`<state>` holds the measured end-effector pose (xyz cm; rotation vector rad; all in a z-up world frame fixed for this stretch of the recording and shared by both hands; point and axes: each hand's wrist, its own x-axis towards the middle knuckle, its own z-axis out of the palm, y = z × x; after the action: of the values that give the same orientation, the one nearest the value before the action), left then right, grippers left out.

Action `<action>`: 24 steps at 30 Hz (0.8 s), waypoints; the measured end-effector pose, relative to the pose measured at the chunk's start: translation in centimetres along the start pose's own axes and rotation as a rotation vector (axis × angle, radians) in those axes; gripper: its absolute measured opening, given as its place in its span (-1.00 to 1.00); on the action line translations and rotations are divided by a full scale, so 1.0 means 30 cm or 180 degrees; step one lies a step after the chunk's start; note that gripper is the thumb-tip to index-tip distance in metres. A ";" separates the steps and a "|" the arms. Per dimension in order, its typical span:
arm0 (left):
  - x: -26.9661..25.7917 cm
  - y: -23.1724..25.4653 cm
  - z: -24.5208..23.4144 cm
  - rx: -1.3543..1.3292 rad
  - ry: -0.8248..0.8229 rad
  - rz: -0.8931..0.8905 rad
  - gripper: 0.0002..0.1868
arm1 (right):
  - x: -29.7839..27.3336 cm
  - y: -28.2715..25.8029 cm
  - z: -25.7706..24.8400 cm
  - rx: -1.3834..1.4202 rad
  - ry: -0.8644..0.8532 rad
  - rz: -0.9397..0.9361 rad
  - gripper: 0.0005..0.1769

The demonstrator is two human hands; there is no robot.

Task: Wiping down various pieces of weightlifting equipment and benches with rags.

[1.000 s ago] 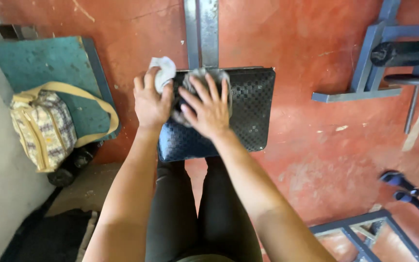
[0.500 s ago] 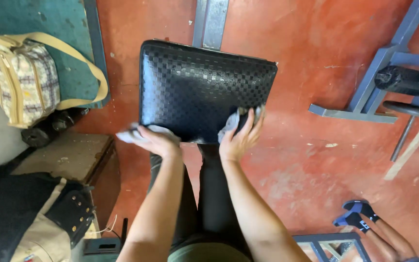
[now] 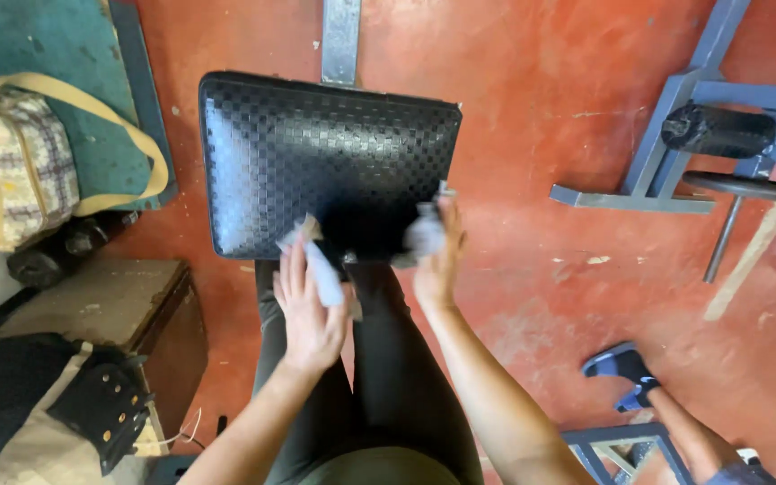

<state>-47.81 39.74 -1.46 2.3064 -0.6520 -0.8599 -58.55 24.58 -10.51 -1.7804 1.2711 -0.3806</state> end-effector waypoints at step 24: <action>0.495 -0.002 0.140 0.1711 0.0329 0.1262 -0.39 | 0.245 -0.029 0.150 -0.1905 0.0054 -0.1339 -0.20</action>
<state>-40.78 29.19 -10.28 2.5168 -1.3695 -0.4058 -51.85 20.38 -14.07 -2.5728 1.0794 -0.2579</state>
